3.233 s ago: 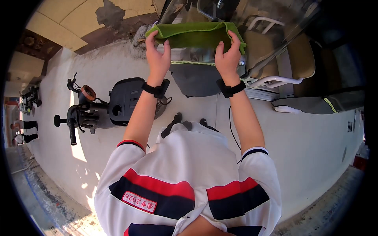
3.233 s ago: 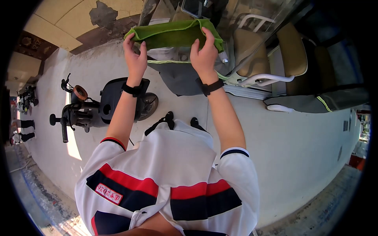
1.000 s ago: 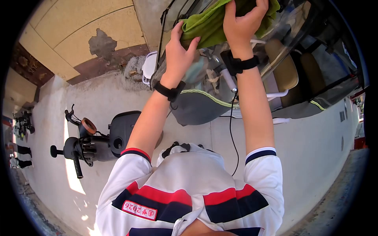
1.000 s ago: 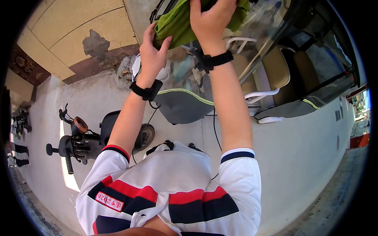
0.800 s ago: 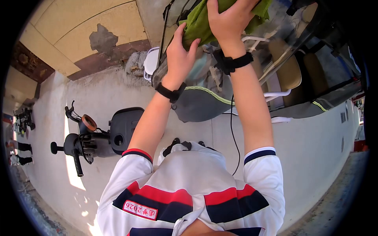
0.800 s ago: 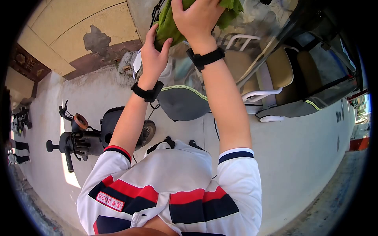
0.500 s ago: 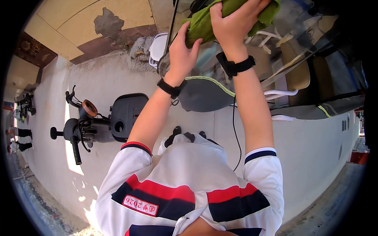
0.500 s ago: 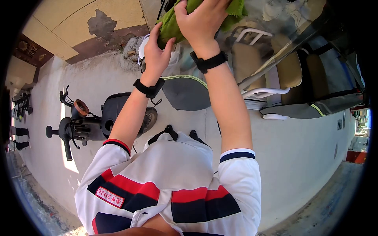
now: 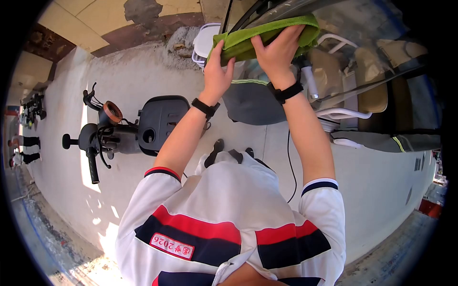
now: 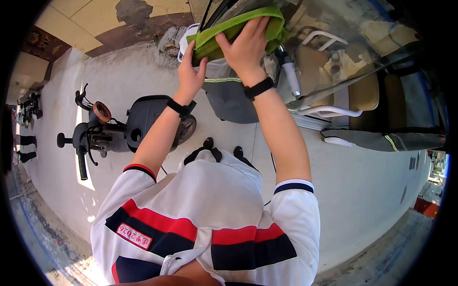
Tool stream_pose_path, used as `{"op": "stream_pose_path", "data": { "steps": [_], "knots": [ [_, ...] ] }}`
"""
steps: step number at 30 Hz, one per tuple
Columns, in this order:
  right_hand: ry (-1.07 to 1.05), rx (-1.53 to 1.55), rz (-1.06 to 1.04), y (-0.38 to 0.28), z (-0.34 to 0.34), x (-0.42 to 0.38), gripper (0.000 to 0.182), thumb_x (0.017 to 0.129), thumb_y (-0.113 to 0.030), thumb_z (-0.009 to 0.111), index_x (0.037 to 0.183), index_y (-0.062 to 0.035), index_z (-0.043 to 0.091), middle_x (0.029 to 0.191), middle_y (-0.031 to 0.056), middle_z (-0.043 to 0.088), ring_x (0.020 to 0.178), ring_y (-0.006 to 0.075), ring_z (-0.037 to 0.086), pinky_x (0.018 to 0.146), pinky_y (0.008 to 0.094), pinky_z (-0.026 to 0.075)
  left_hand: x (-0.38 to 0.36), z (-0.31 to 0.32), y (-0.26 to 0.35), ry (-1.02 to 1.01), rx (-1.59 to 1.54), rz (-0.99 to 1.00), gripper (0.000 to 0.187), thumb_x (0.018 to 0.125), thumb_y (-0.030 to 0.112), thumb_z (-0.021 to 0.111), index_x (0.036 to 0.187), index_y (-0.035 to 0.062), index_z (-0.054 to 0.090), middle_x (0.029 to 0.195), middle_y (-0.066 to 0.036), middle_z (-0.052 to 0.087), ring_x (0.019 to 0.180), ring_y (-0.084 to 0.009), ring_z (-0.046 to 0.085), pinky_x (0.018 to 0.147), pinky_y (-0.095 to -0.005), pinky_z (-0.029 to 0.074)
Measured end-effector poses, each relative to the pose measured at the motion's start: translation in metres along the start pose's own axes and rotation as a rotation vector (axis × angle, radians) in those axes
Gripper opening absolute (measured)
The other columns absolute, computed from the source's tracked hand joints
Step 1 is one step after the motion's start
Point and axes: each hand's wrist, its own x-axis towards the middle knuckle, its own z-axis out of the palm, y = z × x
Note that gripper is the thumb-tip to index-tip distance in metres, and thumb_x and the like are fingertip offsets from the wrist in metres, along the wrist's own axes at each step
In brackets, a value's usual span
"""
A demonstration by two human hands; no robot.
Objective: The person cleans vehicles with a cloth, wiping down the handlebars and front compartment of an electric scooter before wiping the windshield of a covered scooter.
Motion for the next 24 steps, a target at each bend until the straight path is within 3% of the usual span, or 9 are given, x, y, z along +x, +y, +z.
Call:
{"op": "stream_pose_path", "data": {
  "steps": [1,6,10,18,21,24],
  "knots": [
    [-0.060,0.012,0.014,0.002,0.001,-0.007,0.106,0.076,-0.041,0.075,0.148,0.0056,0.012,0.146,0.0392,0.021,0.125,0.0547,0.037,0.100,0.0539,0.037,-0.005,-0.001,-0.005,-0.009,-0.001,-0.021,0.058,0.086,0.006,0.068,0.139,0.0003,0.042,0.119,-0.024,0.062,0.105,-0.0340,0.064,0.086,-0.0364,0.052],
    [-0.172,-0.151,0.007,0.007,0.008,-0.042,0.101,0.077,-0.048,0.073,0.145,0.0061,0.022,0.144,0.0357,0.029,0.123,0.0530,0.041,0.098,0.0554,0.038,-0.028,-0.011,-0.018,-0.093,-0.095,-0.235,0.061,0.086,0.003,0.064,0.141,0.0001,0.037,0.124,-0.026,0.057,0.107,-0.0402,0.061,0.085,-0.0377,0.052],
    [-0.218,-0.215,-0.012,0.006,0.012,-0.063,0.092,0.079,-0.048,0.071,0.143,0.0054,0.031,0.143,0.0302,0.037,0.123,0.0486,0.043,0.099,0.0531,0.038,-0.040,-0.016,-0.031,-0.082,-0.064,-0.175,0.060,0.091,0.002,0.060,0.145,0.0008,0.033,0.121,-0.026,0.061,0.110,-0.0338,0.063,0.089,-0.0350,0.050],
    [-0.387,-0.246,-0.038,0.007,0.015,-0.101,0.071,0.083,-0.036,0.069,0.139,-0.0012,0.044,0.139,0.0210,0.045,0.122,0.0399,0.047,0.099,0.0495,0.040,-0.052,-0.023,-0.052,-0.120,-0.030,-0.280,0.056,0.093,0.001,0.057,0.144,0.0012,0.034,0.124,-0.027,0.060,0.116,-0.0330,0.062,0.090,-0.0343,0.050],
    [-0.488,-0.212,-0.045,0.006,0.011,-0.112,0.065,0.084,-0.028,0.068,0.140,-0.0040,0.044,0.140,0.0199,0.044,0.123,0.0403,0.046,0.100,0.0495,0.040,-0.055,-0.018,-0.062,-0.029,-0.106,-0.274,0.053,0.089,0.003,0.059,0.140,0.0031,0.043,0.110,-0.030,0.064,0.099,-0.0435,0.065,0.079,-0.0409,0.053],
    [-0.535,-0.169,-0.078,0.007,0.007,-0.124,0.060,0.085,-0.020,0.065,0.140,-0.0076,0.045,0.139,0.0180,0.046,0.123,0.0398,0.047,0.099,0.0495,0.040,-0.059,-0.023,-0.067,-0.103,-0.078,-0.363,0.050,0.088,0.002,0.061,0.136,0.0021,0.046,0.109,-0.028,0.065,0.098,-0.0411,0.066,0.079,-0.0397,0.053]
  ]
}}
